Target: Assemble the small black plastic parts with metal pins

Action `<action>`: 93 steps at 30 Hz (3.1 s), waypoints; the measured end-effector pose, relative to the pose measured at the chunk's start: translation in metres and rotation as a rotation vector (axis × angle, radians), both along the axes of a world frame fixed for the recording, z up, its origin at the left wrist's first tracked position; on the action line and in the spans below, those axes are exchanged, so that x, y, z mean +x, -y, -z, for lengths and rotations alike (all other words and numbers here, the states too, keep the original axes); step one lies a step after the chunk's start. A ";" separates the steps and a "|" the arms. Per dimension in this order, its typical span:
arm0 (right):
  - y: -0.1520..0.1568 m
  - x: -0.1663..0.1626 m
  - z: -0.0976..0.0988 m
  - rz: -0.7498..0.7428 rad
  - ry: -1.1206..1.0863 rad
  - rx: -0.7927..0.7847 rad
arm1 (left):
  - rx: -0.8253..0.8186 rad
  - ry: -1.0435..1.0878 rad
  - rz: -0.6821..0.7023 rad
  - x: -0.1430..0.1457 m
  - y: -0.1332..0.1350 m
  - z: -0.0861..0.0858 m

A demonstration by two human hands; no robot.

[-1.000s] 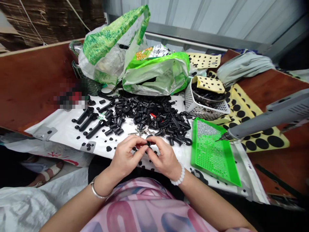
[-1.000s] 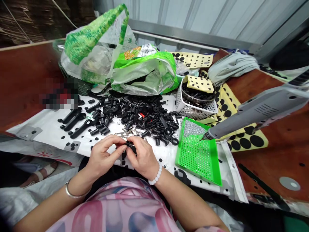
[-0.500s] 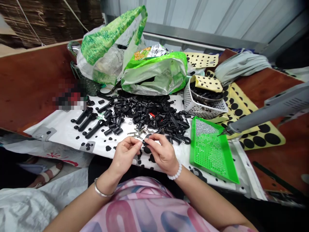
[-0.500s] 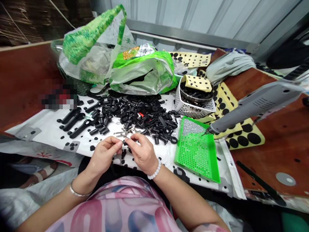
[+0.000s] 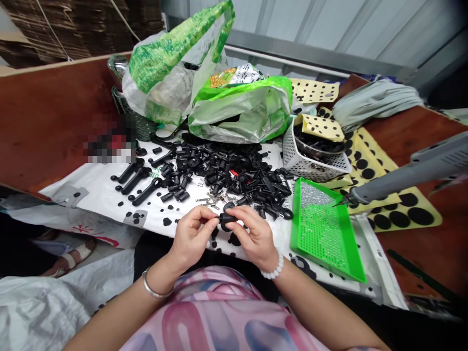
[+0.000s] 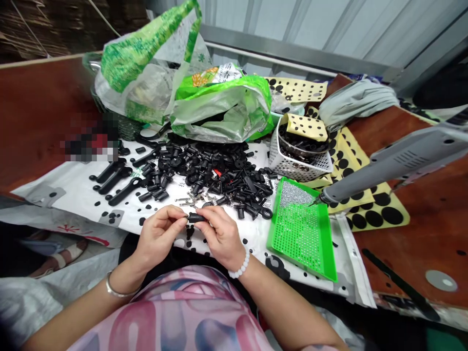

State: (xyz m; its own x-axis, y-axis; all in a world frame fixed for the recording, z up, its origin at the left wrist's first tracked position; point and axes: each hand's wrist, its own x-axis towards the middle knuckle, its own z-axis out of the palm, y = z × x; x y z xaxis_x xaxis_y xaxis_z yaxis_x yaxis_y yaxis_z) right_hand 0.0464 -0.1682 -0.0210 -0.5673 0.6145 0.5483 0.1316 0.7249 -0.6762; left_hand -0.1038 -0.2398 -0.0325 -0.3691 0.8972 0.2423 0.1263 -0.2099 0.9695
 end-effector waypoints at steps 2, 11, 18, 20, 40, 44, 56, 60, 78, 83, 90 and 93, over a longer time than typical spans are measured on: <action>0.000 -0.001 -0.001 -0.022 -0.002 -0.061 | 0.039 -0.089 -0.007 -0.001 0.001 0.003; -0.002 -0.002 0.010 -0.058 0.067 -0.424 | 0.009 -0.127 0.004 -0.004 0.003 0.010; -0.001 -0.006 0.006 -0.072 0.160 -0.638 | -0.155 0.150 0.021 -0.007 0.002 0.016; -0.003 -0.007 0.005 -0.082 0.202 -0.602 | -0.197 0.226 -0.014 -0.016 0.002 0.016; 0.002 -0.031 0.003 -0.234 0.347 -0.374 | -0.138 0.298 0.022 -0.025 0.019 0.015; 0.005 -0.031 -0.001 -0.315 0.307 -0.799 | -0.129 0.272 0.055 -0.025 0.023 0.020; 0.011 -0.034 0.011 -0.213 0.274 -0.383 | -0.094 -0.036 -0.110 -0.025 0.030 0.030; 0.012 -0.033 0.017 -0.158 0.219 -0.092 | -0.121 0.081 -0.116 -0.021 0.028 0.028; 0.018 -0.041 0.018 -0.149 0.198 -0.173 | -0.093 0.169 -0.178 -0.018 0.027 0.017; 0.016 -0.054 0.013 -0.114 0.410 -0.316 | -0.160 0.107 -0.217 -0.028 0.022 0.028; 0.001 -0.053 0.003 -0.014 0.528 -0.092 | -0.151 -0.511 -0.452 -0.071 0.024 0.034; -0.020 -0.034 -0.002 0.107 0.563 0.000 | -0.139 -0.792 -0.539 -0.090 0.018 0.037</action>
State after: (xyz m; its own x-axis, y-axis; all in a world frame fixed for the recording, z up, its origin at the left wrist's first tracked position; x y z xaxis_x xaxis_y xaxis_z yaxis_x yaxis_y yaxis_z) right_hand 0.0124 -0.1484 -0.0188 -0.7062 0.6847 0.1802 0.5442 0.6878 -0.4804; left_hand -0.1934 -0.2580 -0.0696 -0.5146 0.6950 0.5022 0.7996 0.1775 0.5737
